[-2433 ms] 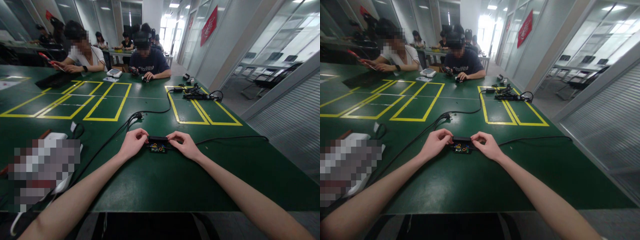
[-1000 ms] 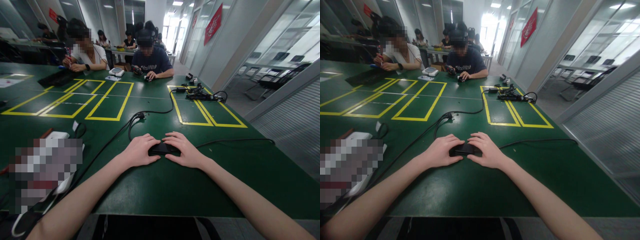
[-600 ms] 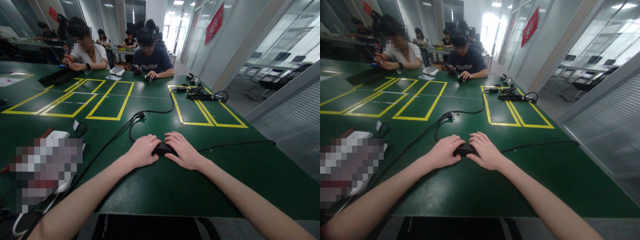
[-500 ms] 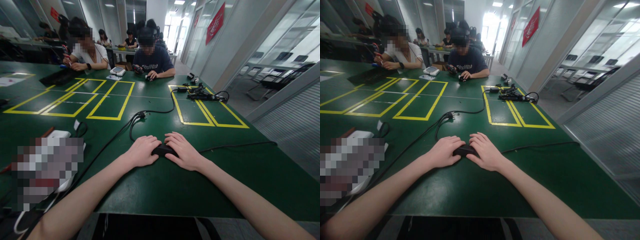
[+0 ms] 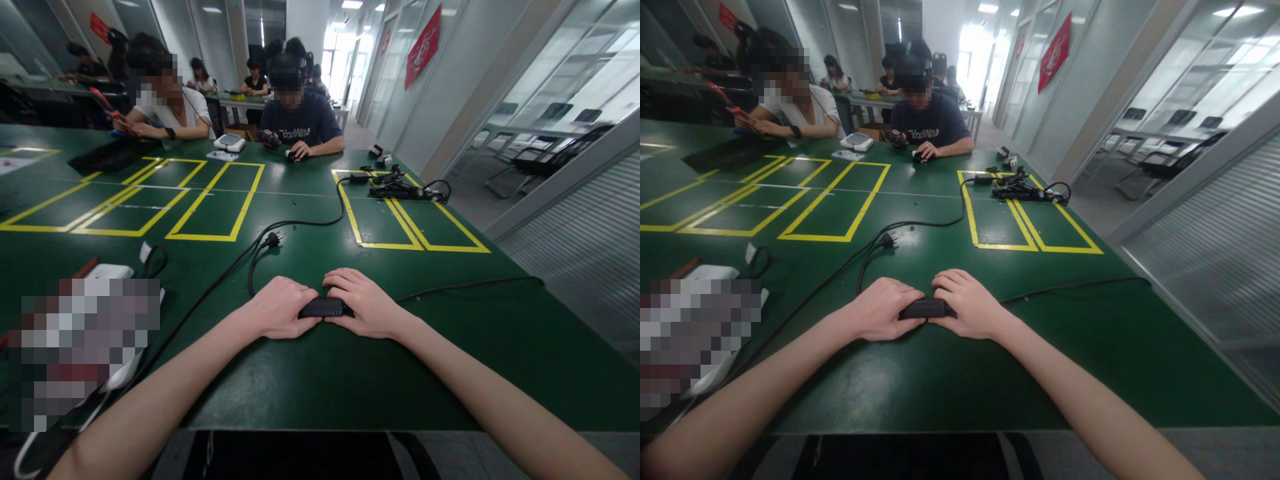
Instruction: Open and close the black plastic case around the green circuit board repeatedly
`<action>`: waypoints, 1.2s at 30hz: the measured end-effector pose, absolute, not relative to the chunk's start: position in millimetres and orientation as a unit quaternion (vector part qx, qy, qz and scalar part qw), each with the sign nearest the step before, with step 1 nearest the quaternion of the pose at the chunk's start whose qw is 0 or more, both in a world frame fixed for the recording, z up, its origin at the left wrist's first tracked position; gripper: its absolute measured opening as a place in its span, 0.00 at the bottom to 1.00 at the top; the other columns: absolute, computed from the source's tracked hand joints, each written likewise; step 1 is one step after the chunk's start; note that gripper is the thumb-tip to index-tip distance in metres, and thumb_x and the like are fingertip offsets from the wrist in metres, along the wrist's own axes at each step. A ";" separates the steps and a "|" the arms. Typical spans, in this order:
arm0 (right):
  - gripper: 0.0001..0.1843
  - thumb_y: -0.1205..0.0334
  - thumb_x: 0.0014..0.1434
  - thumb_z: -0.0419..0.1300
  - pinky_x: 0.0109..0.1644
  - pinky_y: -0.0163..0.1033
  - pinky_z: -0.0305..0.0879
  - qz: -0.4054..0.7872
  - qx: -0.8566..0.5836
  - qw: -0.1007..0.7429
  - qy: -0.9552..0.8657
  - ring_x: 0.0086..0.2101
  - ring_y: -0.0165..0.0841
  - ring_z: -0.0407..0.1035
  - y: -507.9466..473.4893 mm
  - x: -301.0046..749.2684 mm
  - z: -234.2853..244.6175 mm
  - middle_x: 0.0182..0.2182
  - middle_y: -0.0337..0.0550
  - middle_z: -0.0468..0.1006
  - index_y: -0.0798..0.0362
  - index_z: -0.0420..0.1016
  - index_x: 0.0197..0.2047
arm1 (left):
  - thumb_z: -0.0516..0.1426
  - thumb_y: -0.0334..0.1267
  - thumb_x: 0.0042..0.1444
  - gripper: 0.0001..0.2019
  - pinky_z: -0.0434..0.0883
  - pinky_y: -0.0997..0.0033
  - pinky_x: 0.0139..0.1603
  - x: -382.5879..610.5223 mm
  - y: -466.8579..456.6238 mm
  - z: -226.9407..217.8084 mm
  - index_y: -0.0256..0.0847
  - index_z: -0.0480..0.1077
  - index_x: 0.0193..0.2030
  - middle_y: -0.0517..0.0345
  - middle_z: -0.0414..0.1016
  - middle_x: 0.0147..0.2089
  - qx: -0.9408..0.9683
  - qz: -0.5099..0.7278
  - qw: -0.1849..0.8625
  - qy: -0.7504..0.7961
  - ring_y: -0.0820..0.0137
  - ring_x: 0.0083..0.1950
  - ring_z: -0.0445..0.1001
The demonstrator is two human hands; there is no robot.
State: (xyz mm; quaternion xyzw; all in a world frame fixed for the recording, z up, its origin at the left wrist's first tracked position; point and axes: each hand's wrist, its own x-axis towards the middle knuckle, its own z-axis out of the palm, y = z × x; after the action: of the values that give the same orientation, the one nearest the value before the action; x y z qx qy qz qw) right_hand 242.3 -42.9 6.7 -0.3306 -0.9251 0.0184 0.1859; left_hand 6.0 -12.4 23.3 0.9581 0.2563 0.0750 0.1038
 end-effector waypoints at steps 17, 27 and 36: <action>0.20 0.47 0.72 0.56 0.44 0.46 0.67 -0.020 -0.346 0.225 -0.911 0.41 0.41 0.74 -45.3 240.1 5.2 0.42 0.52 0.82 0.55 0.77 0.49 | 0.56 0.44 0.69 0.14 0.71 0.64 0.43 -1.9 -7.1 17.6 0.37 0.74 0.53 0.50 0.80 0.39 0.967 0.135 0.034 0.215 0.61 0.40 0.79; 0.18 0.53 0.74 0.54 0.42 0.45 0.71 -0.060 -0.334 0.267 -0.902 0.40 0.40 0.76 -46.7 238.9 1.8 0.44 0.52 0.83 0.56 0.74 0.56 | 0.57 0.43 0.69 0.17 0.74 0.60 0.48 -2.2 -6.7 13.6 0.34 0.72 0.57 0.47 0.83 0.45 0.959 0.180 0.006 0.220 0.59 0.45 0.81; 0.14 0.63 0.72 0.56 0.42 0.43 0.73 -0.114 -0.292 0.309 -0.898 0.41 0.40 0.77 -48.9 239.2 2.8 0.45 0.54 0.83 0.57 0.74 0.56 | 0.58 0.46 0.68 0.21 0.74 0.60 0.51 -1.9 -8.3 9.5 0.34 0.70 0.61 0.45 0.83 0.49 0.949 0.215 0.003 0.229 0.59 0.48 0.82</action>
State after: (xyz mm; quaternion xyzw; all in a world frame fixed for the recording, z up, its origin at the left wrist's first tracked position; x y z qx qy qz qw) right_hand 239.2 -48.9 2.8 -0.2925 -0.8977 -0.1136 0.3094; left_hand -1.9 -8.3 9.5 0.9493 0.2290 0.2155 0.0026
